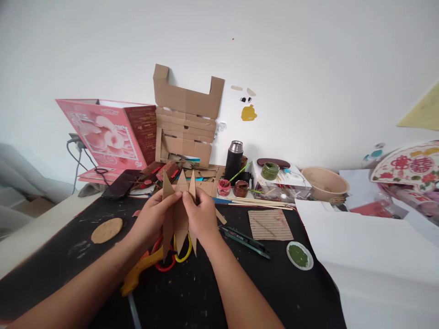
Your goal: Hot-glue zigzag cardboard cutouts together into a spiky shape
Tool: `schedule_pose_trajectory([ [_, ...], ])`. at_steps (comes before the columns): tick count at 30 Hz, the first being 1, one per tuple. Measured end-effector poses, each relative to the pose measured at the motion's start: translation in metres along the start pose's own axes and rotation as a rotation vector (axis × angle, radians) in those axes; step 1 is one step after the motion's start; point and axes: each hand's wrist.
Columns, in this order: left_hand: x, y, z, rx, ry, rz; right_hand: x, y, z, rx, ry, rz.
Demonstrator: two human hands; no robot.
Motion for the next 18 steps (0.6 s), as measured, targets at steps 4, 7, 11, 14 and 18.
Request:
schedule_pose_trajectory([
  [4, 0.0011, -0.0009, -0.0011, -0.013, 0.01, -0.041, 0.0005, -0.0009, 0.0001, 0.013, -0.015, 0.049],
  [7, 0.0001, -0.0026, -0.0023, -0.015, 0.018, -0.051, 0.0024, -0.0012, -0.0002, 0.005, -0.023, 0.041],
  [11, -0.0024, -0.0069, -0.0056, -0.016, 0.0, -0.056, 0.0057, -0.0019, -0.0012, -0.002, -0.033, 0.039],
  [14, -0.0035, -0.0093, -0.0081, -0.026, -0.021, -0.071, 0.0066, -0.0029, -0.0021, -0.004, -0.045, 0.031],
  [18, -0.003, -0.0093, -0.0086, -0.023, 0.007, -0.065, 0.0055, -0.0035, -0.0021, 0.001, -0.09, 0.061],
])
Point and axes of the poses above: each hand's wrist, its own z-axis towards the middle knuckle, its own y-axis out of the back of the hand, x = y × z, and after that the axes turned 8 degrees about -z, right-handed
